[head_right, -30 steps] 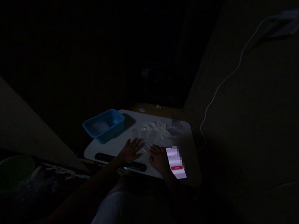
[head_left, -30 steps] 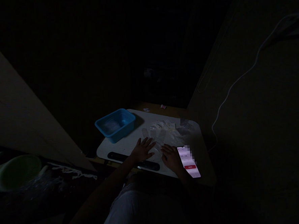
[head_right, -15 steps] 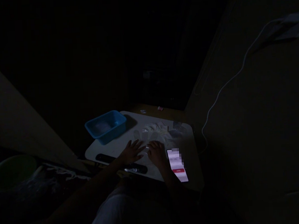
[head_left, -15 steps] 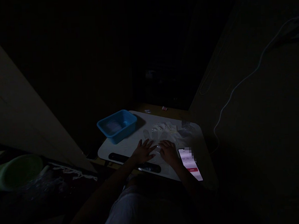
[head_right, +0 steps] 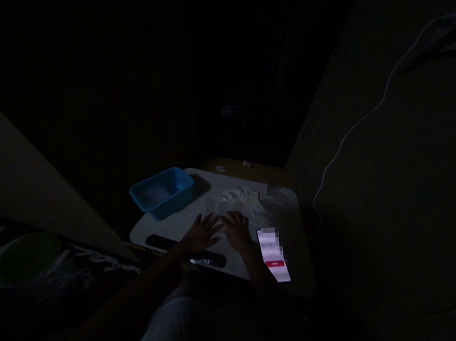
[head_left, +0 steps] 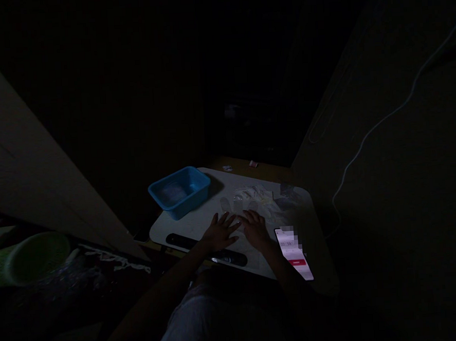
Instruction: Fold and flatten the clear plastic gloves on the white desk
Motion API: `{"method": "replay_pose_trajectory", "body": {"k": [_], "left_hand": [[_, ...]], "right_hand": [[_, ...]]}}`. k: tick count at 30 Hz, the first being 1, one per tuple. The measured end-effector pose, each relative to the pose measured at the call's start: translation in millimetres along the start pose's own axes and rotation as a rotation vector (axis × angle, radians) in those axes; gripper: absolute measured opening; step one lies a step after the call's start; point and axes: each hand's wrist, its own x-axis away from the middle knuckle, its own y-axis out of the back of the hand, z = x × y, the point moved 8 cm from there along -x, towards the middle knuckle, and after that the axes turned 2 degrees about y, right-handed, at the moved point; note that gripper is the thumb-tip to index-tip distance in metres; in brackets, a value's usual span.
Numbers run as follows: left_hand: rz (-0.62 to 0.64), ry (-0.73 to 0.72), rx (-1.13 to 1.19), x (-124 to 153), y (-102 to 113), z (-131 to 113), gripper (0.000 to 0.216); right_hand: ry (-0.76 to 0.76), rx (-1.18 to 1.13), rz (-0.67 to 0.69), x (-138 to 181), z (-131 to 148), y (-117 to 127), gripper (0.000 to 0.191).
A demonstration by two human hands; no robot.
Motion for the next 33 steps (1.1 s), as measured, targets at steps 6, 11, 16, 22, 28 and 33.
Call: {"method": "replay_pose_trajectory", "body": {"k": [6,11,16,22,28,33], "left_hand": [[-0.029,-0.024,0.021,0,5,-3,0.052],[-0.077,-0.017,0.07,1,15,-4,0.047],[-0.124,0.118,0.141,2,20,5,0.042],[-0.228,0.2,0.269,2,19,21,0.037],[-0.329,0.197,0.355,6,16,32,0.03],[-0.402,0.223,0.455,15,23,35,0.032]], "right_hand": [[-0.018,-0.012,0.014,1,-1,0,0.038],[-0.022,0.002,0.034,1,0,1,0.039],[-0.029,-0.005,0.035,1,0,3,0.042],[-0.023,-0.158,-0.126,3,-7,13,0.044],[-0.139,-0.259,-0.304,21,-24,20,0.038],[-0.15,-0.241,-0.262,42,-21,25,0.039]]}}
